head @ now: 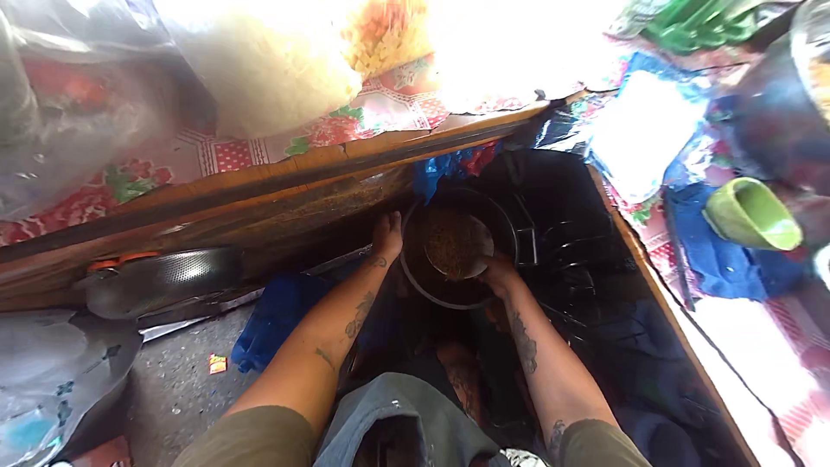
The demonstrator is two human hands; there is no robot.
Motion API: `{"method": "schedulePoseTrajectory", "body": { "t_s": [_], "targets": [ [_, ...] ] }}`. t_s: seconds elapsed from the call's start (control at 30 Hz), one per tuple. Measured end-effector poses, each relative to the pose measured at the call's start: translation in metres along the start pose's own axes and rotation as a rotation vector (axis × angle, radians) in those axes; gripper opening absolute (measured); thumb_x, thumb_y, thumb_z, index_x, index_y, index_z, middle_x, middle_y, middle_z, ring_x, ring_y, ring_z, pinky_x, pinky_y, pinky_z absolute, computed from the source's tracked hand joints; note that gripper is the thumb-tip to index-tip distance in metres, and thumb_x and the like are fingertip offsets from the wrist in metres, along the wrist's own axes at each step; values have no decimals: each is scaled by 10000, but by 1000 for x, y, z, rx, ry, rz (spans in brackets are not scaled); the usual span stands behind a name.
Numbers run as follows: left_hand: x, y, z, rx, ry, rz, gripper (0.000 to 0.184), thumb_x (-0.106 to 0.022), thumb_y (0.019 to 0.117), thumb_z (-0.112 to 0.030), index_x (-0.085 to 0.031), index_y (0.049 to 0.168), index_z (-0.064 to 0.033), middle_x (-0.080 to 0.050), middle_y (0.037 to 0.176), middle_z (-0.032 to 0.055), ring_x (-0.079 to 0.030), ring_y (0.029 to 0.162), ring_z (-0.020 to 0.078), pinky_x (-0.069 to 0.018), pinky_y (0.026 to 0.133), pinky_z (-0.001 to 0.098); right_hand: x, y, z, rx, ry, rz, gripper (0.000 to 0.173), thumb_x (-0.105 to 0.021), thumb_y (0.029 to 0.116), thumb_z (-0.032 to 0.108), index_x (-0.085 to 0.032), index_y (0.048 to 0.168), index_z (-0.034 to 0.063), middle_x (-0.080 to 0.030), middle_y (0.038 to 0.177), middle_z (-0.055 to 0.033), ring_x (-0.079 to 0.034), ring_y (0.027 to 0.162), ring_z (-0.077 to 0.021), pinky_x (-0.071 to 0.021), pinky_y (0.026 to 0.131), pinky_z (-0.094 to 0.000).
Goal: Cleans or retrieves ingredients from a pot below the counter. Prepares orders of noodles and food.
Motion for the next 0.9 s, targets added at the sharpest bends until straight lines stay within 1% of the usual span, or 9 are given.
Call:
{"method": "schedulePoseTrajectory", "body": {
  "t_s": [0.17,0.27,0.37,0.47,0.53,0.67,0.73,0.83,0.9],
  "targets": [
    [4,-15,-13,78,63,62,588,-312,1116,-446,-469,1479,-10,-506,1468,272,-472,1387,405,-361,1146,587,27,-45,11,36,177,-138,311,-443,1095,120,-482,1376,-9,-651,947,-143,-604,602,-153,-518,517,-291],
    [10,-22,-24,75,60,62,573,-330,1124,-385,-441,1491,40,-465,1507,287,-426,1434,395,-317,1195,537,35,-79,25,67,276,-204,309,-441,1086,85,-473,1377,-14,-648,917,-123,-608,600,-133,-509,504,-264],
    [15,-27,-35,22,100,50,501,-386,1121,-276,-442,1475,73,-476,1487,302,-453,1410,393,-339,1188,504,37,-105,34,70,348,-259,323,-442,1081,75,-463,1393,-5,-634,922,-123,-598,607,-133,-497,508,-263],
    [17,-35,-45,-18,326,91,519,-483,1083,-194,-385,1512,81,-432,1528,300,-414,1439,408,-326,1196,506,38,-125,44,67,415,-314,299,-449,1076,67,-481,1364,-5,-623,890,-117,-582,576,-129,-490,494,-254],
    [21,-45,-51,-7,397,111,514,-511,1072,-199,-417,1490,84,-462,1503,298,-440,1417,410,-347,1178,512,38,-139,50,74,467,-337,268,-454,1075,62,-493,1329,-13,-616,858,-110,-579,561,-124,-495,490,-249],
    [28,-64,-75,-81,365,133,486,-408,1113,-226,-431,1483,89,-470,1495,305,-437,1422,404,-328,1190,501,38,-168,70,104,542,-357,180,-445,1076,59,-518,1224,-10,-619,783,-87,-583,533,-111,-498,474,-235],
    [28,-59,-78,-138,252,87,451,-368,1120,-204,-497,1415,112,-530,1415,320,-499,1354,405,-368,1154,500,41,-186,84,130,557,-373,142,-438,1076,50,-529,1169,-8,-613,748,-78,-572,507,-100,-484,450,-220],
    [25,-48,-63,-17,110,70,523,-302,1137,-308,-471,1449,77,-526,1433,298,-503,1360,388,-381,1150,505,49,-210,105,177,590,-372,130,-424,1076,46,-535,1124,-1,-616,725,-69,-570,491,-87,-484,436,-204],
    [28,-47,-59,1,82,49,513,-319,1135,-299,-457,1462,72,-511,1455,294,-492,1375,381,-368,1159,499,52,-224,119,199,605,-365,135,-410,1085,59,-532,1118,9,-612,727,-60,-569,497,-79,-488,443,-200]
  ]
}}
Point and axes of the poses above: each hand's wrist, its own y-axis towards the middle knuckle, its own x-axis out of the back of the hand, z = x × y, the point moved 10 cm from there along y, towards the middle knuckle
